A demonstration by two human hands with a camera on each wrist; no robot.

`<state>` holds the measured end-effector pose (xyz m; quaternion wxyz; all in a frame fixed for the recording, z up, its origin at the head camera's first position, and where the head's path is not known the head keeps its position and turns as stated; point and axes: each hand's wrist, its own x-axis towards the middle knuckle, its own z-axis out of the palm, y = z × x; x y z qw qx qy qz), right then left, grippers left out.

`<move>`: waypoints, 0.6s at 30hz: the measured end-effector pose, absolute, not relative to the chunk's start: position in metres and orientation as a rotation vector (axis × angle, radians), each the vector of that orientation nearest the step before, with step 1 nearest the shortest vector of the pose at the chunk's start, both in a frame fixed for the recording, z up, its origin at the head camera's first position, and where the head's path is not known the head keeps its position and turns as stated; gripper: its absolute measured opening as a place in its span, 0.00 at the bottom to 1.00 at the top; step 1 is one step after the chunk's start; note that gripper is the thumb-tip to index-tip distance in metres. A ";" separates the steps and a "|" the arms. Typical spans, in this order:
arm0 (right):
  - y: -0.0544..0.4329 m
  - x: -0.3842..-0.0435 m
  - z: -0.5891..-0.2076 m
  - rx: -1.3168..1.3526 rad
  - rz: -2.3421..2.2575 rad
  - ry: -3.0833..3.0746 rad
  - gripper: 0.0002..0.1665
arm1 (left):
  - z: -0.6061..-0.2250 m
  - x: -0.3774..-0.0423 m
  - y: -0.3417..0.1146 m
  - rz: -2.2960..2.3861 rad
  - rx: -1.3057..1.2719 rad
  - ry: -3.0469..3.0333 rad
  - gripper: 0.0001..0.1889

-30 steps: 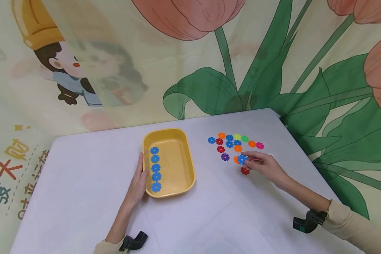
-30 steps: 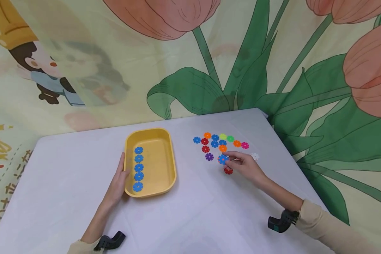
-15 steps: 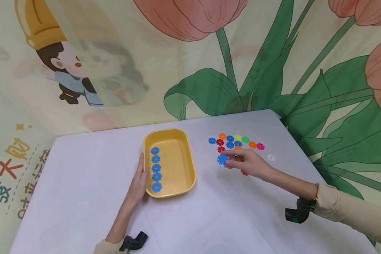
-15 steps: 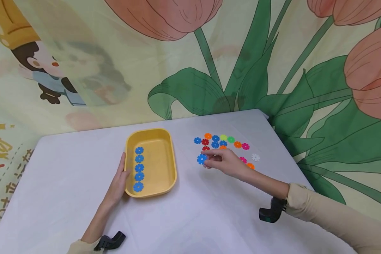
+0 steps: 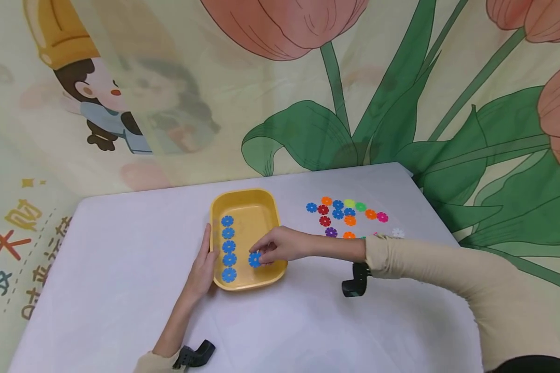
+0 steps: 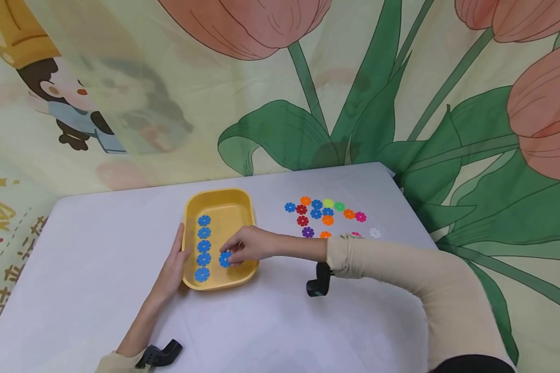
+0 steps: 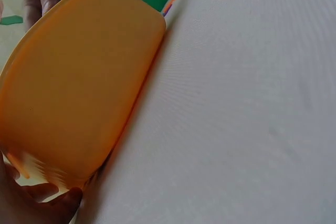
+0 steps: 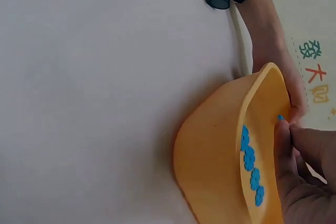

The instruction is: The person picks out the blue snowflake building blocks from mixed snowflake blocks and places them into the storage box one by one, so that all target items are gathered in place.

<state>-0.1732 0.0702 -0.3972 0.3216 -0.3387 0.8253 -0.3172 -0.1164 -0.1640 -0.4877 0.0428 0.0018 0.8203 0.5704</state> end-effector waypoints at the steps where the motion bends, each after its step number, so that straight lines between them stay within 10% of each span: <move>1: 0.063 -0.175 -0.400 -0.904 -0.814 2.150 0.20 | -0.488 -0.116 -0.164 1.743 0.002 2.507 0.34; 18: 0.027 -0.188 -0.435 -1.128 -0.520 2.181 0.16 | -0.490 -0.117 -0.164 1.735 -0.022 2.496 0.34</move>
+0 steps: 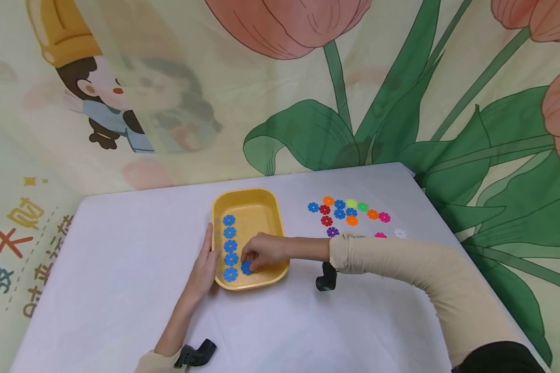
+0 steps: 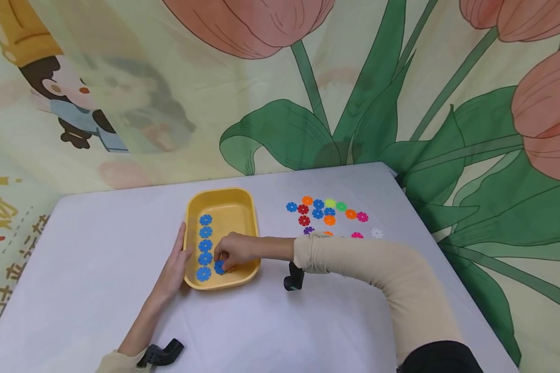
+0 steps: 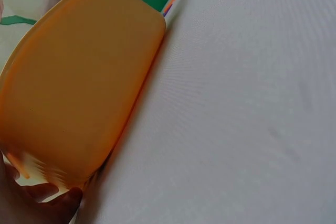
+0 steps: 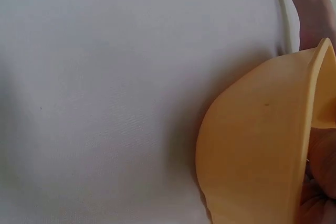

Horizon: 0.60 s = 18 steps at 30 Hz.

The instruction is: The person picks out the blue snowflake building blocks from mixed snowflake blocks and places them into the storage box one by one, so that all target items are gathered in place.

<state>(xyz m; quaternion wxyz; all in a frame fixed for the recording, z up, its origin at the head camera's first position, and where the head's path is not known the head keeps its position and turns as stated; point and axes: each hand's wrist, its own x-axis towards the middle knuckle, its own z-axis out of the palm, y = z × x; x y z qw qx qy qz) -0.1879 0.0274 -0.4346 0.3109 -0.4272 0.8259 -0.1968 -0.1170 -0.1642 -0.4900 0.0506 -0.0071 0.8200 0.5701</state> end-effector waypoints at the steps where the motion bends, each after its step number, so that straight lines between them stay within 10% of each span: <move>1: 0.027 -0.189 -0.436 -1.124 -0.525 2.180 0.16 | -0.490 -0.117 -0.164 1.734 -0.022 2.497 0.34; 18: 0.023 -0.184 -0.440 -1.229 -0.404 2.221 0.13 | -0.490 -0.117 -0.165 1.723 -0.032 2.498 0.34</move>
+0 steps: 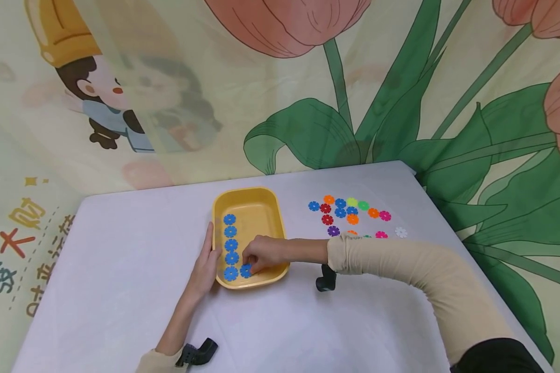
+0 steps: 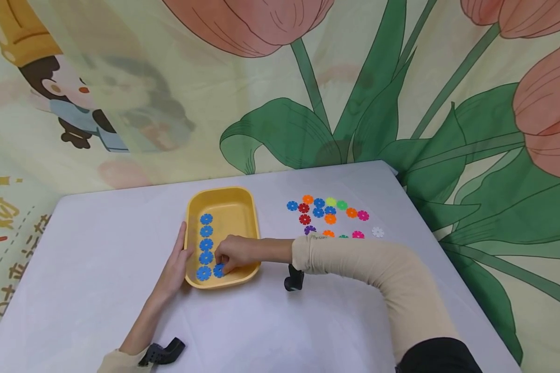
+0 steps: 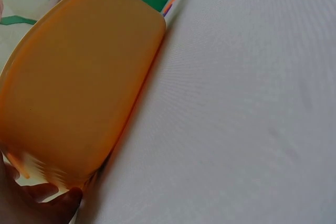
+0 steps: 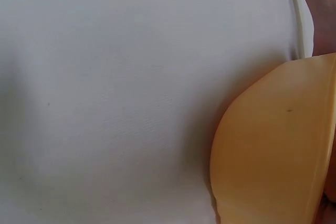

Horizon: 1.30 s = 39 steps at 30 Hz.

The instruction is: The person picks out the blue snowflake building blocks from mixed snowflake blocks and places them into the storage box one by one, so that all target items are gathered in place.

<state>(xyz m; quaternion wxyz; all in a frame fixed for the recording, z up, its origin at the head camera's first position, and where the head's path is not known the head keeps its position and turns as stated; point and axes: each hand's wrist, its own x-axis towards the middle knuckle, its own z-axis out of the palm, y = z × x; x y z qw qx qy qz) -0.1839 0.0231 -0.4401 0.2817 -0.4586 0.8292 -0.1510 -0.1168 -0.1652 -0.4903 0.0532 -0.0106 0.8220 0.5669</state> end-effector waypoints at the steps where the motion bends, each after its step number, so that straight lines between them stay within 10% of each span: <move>1: 0.023 -0.184 -0.440 -1.223 -0.397 2.224 0.13 | -0.490 -0.117 -0.165 1.722 -0.035 2.496 0.34; 21: 0.100 -0.187 -0.387 -0.940 -1.073 2.434 0.17 | -0.490 -0.117 -0.164 1.738 -0.028 2.508 0.34; 39: 0.225 -0.227 -0.427 -0.400 -1.041 2.742 0.22 | -0.488 -0.116 -0.162 1.725 -0.015 2.522 0.34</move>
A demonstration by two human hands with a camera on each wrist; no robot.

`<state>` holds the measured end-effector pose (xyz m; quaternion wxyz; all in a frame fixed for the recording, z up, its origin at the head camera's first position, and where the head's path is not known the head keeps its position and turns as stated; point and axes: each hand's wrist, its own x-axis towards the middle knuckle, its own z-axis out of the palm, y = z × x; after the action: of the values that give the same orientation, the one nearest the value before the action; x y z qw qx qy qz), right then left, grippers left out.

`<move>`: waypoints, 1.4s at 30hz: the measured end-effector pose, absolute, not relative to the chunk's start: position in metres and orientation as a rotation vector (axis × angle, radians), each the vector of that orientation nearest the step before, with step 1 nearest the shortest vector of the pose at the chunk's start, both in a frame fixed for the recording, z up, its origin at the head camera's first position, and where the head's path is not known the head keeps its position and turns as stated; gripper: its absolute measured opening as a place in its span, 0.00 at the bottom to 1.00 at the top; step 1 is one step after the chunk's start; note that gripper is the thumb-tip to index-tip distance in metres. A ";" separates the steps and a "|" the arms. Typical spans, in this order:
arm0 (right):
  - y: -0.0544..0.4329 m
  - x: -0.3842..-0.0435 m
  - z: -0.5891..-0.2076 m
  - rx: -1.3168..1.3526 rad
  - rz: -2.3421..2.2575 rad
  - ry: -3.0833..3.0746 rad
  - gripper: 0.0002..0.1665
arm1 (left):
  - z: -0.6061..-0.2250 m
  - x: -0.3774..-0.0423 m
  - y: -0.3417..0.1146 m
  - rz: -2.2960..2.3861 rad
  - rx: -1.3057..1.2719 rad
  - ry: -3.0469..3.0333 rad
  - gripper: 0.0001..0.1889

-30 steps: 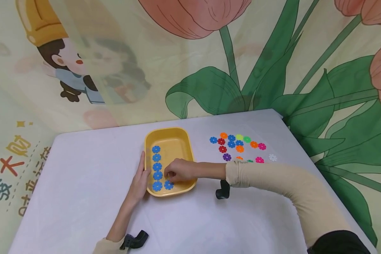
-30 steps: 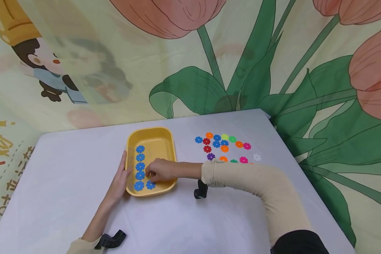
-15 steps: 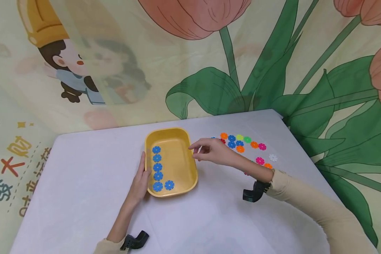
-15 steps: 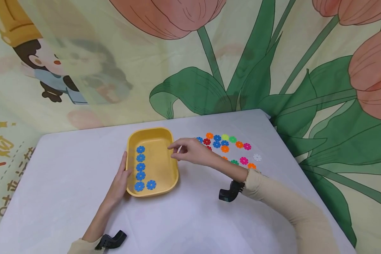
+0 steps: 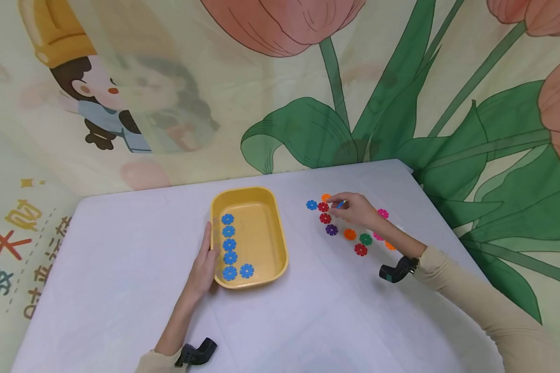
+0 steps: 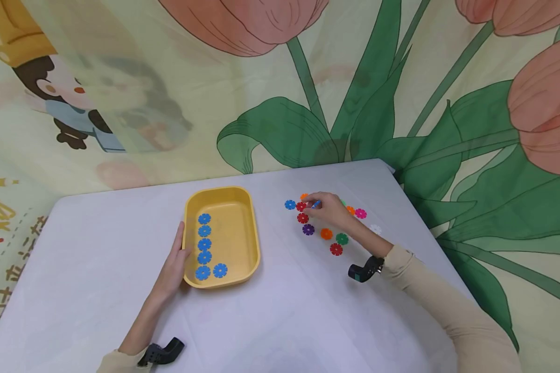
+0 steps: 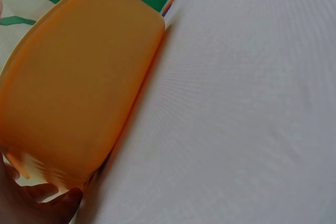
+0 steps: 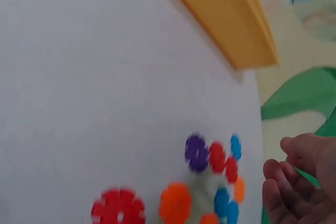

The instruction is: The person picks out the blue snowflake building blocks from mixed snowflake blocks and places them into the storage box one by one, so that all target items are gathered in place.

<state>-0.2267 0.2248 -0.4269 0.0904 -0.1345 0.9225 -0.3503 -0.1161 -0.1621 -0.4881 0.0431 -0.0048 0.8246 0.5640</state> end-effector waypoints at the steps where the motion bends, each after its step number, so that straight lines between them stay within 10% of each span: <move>1: 0.233 -0.233 -0.433 -0.344 -0.983 2.774 0.22 | -0.488 -0.116 -0.162 1.724 -0.010 2.525 0.34; 42: 0.276 -0.257 -0.469 -0.145 -0.717 2.832 0.18 | -0.489 -0.116 -0.163 1.725 -0.042 2.507 0.34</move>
<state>-0.2568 0.2760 -0.4689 0.1079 -0.0493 0.9626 -0.2438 -0.1157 -0.1627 -0.4885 0.0488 -0.0139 0.8228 0.5661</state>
